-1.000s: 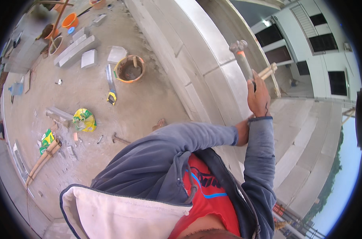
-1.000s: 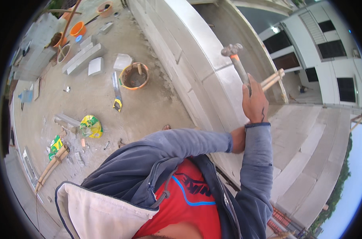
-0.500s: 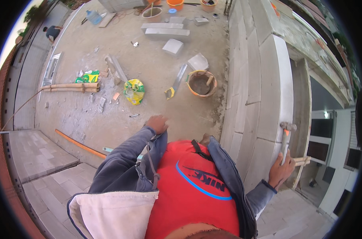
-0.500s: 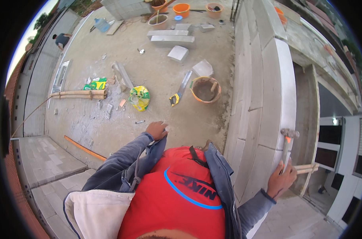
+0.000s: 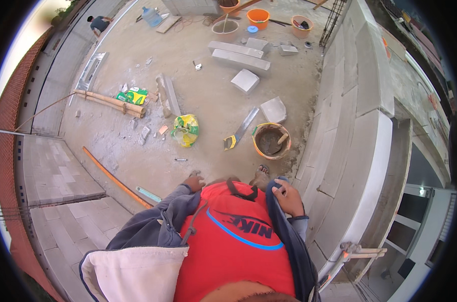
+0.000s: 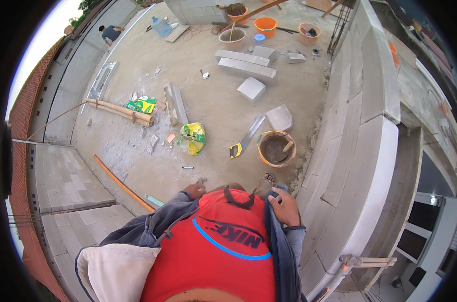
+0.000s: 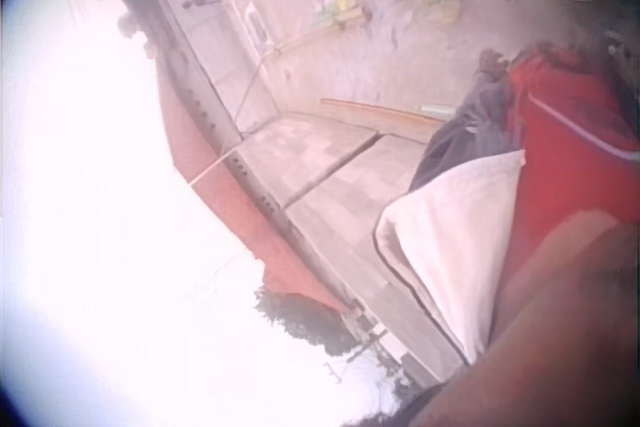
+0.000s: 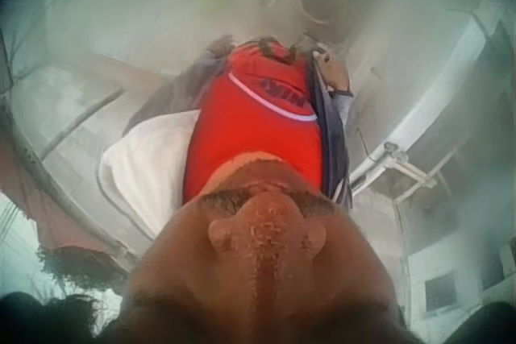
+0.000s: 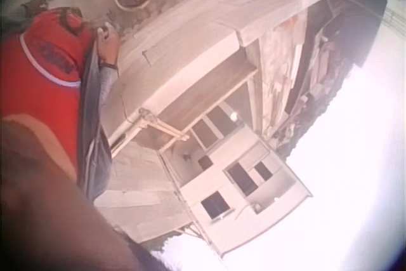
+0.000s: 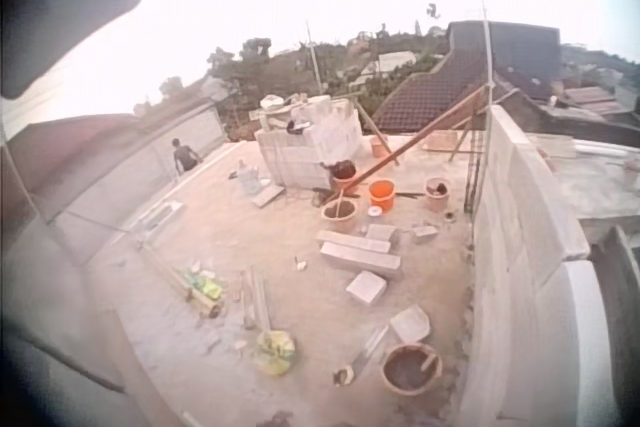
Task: The person places white rectangular tiles onto a wall, applies mortar from a bucket using a trowel, and taps tiles with a hammer to set them. The person measures tiles with a tape measure and cuts them with a hand saw before installation.
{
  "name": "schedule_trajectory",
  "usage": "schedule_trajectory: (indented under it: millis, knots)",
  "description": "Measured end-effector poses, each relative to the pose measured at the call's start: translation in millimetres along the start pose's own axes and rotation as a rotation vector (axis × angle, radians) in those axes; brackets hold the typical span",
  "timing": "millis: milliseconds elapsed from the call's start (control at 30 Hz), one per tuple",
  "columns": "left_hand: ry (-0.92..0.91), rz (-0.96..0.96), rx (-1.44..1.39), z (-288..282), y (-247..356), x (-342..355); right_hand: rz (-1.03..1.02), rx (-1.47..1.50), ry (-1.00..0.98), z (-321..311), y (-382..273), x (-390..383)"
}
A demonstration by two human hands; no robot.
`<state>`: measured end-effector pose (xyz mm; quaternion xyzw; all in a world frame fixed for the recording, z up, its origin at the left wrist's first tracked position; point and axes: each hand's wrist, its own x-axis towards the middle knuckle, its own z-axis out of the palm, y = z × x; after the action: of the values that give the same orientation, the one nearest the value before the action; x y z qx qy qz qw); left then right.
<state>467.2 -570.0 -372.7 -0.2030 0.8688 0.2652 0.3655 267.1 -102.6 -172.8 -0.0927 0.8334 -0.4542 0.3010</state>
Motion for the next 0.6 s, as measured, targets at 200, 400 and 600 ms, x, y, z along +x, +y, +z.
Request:
schedule_trajectory:
  millis: [200,400,600]
  knots:
    - [0.434,-0.109,-0.532,-127,27,54,-0.029,-0.092,-0.018,-44,-21,190]
    - [0.513,-0.207,-0.772,-209,2,172,0.142,-0.133,-0.184,-28,-42,367]
    - [0.303,-0.140,-0.611,-319,-128,418,0.350,-0.167,-0.220,74,-28,500]
